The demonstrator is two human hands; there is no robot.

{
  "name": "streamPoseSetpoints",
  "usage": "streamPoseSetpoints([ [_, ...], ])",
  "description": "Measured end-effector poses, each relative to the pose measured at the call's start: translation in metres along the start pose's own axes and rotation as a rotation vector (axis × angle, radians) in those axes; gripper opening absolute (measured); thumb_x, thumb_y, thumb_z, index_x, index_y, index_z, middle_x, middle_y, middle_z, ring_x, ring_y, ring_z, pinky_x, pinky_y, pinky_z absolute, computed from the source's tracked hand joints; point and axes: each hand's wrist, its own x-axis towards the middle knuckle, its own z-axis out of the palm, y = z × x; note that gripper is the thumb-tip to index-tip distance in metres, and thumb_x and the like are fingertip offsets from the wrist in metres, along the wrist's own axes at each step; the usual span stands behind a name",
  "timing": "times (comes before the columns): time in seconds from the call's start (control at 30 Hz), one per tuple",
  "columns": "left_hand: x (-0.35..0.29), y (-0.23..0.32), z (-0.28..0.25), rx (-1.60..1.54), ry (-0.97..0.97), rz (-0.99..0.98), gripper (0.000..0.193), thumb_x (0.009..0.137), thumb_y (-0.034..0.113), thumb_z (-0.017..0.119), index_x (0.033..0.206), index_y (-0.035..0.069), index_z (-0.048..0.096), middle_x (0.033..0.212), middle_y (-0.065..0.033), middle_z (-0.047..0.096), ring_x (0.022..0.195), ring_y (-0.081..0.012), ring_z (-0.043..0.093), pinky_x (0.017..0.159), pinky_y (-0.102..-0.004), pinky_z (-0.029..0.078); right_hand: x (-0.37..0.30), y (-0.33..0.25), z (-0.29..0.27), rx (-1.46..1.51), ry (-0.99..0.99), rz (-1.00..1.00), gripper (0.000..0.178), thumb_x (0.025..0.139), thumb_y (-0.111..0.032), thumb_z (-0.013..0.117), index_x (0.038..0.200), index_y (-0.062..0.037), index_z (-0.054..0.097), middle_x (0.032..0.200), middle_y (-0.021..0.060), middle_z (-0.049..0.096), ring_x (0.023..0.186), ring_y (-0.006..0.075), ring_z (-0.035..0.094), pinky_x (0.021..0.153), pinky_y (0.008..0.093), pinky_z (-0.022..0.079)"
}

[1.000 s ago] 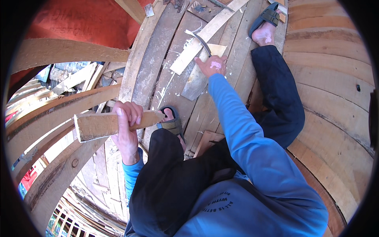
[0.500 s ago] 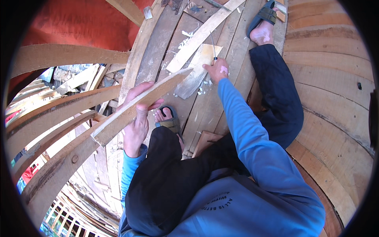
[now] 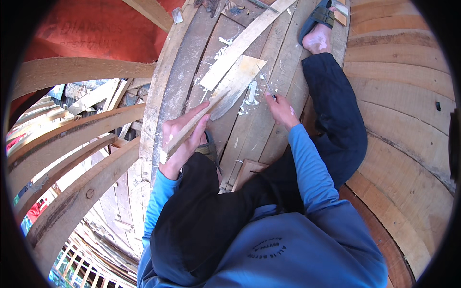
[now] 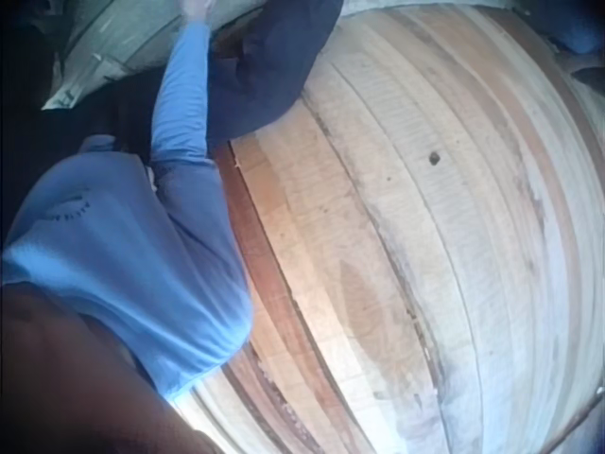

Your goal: The person carves a piece of wood using a knife, scraping away thin layers of material to shape one end into a point.

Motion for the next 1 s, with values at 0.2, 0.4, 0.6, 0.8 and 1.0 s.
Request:
streamPoseSetpoints([
  [0.2, -0.009, 0.006, 0.002, 0.085, -0.059, 0.078, 0.033, 0.091, 0.005, 0.074, 0.122, -0.001, 0.070, 0.101, -0.0227, 0.075, 0.087, -0.0351, 0.076, 0.073, -0.0372, 0.061, -0.042, -0.014, 0.011, -0.165, -0.177, -0.206, 0.055, 0.107, -0.041, 0.046, 0.100, 0.0104, 0.066, 0.097, 0.0352, 0.068, 0.097, 0.0501, 0.066, 0.090, 0.0546, 0.049],
  [0.4, -0.032, -0.011, 0.010, 0.225, -0.077, 0.316, 0.044, 0.085, 0.002, 0.077, 0.127, -0.001, 0.066, 0.113, -0.0216, 0.074, 0.094, -0.0350, 0.075, 0.078, -0.0390, 0.062, -0.050, -0.045, 0.019, -0.441, -0.299, -0.314, 0.046, 0.106, -0.033, 0.048, 0.100, 0.0084, 0.069, 0.102, 0.0341, 0.069, 0.102, 0.0490, 0.067, 0.093, 0.0538, 0.051],
  [0.6, -0.031, -0.003, 0.001, 0.223, -0.137, 0.259, 0.042, 0.087, 0.003, 0.075, 0.128, -0.001, 0.065, 0.112, -0.0208, 0.074, 0.091, -0.0342, 0.075, 0.077, -0.0387, 0.062, -0.055, -0.063, 0.014, -0.572, -0.365, -0.380, 0.037, 0.102, -0.024, 0.049, 0.101, 0.0060, 0.072, 0.106, 0.0341, 0.069, 0.103, 0.0485, 0.068, 0.095, 0.0527, 0.053],
  [0.8, -0.025, -0.002, -0.001, 0.195, -0.118, 0.214, 0.040, 0.086, 0.003, 0.075, 0.126, 0.001, 0.067, 0.110, -0.0184, 0.075, 0.081, -0.0322, 0.075, 0.072, -0.0388, 0.061, -0.017, -0.054, 0.036, -0.717, -0.334, -0.349, 0.033, 0.096, -0.021, 0.053, 0.103, 0.0046, 0.073, 0.112, 0.0307, 0.070, 0.106, 0.0462, 0.069, 0.096, 0.0518, 0.054],
  [1.0, -0.025, -0.004, -0.002, 0.207, -0.073, 0.224, 0.039, 0.086, 0.003, 0.076, 0.124, 0.002, 0.068, 0.101, -0.0187, 0.075, 0.074, -0.0318, 0.074, 0.066, -0.0375, 0.059, -0.029, -0.059, 0.034, -0.753, -0.419, -0.404, 0.031, 0.095, -0.018, 0.053, 0.106, 0.0029, 0.072, 0.111, 0.0301, 0.070, 0.106, 0.0458, 0.069, 0.096, 0.0488, 0.055],
])
